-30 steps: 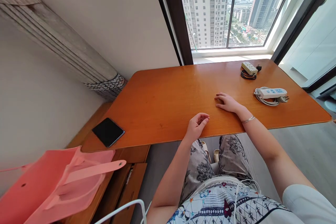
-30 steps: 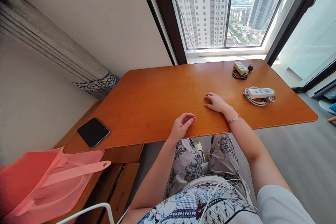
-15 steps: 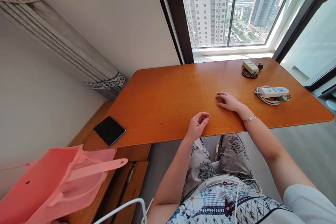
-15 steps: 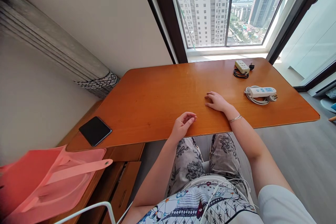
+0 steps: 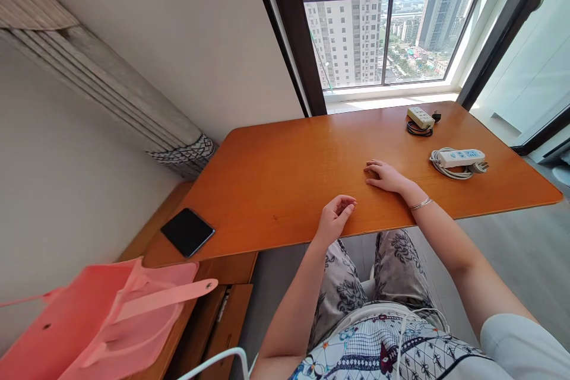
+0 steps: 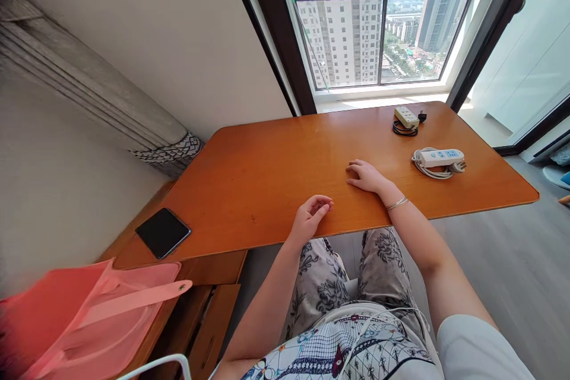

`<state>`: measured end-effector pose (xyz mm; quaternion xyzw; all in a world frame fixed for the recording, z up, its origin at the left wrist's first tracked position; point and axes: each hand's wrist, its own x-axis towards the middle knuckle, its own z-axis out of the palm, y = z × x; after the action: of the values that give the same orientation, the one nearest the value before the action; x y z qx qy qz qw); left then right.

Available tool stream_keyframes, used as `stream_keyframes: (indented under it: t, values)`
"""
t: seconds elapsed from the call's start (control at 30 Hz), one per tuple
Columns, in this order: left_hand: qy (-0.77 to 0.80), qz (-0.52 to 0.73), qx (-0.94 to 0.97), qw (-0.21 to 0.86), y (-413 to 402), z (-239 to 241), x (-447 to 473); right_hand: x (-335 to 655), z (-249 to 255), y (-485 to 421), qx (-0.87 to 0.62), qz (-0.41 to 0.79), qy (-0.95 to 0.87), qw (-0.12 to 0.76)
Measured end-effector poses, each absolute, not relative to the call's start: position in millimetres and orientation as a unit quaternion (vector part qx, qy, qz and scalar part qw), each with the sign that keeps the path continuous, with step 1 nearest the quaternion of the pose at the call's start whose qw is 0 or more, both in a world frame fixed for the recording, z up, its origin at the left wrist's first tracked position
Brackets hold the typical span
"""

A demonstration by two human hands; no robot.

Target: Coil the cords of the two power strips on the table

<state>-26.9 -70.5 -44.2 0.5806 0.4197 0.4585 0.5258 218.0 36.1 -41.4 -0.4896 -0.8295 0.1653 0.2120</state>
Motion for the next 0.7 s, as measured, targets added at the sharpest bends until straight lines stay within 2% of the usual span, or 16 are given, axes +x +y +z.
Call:
stream_keyframes:
  t: [0.7]
  values:
    - [0.422, 0.466, 0.589, 0.508, -64.6, -46.6, -24.4, 212.5, -37.8, 32.9, -0.496, 0.139, -0.830, 0.214]
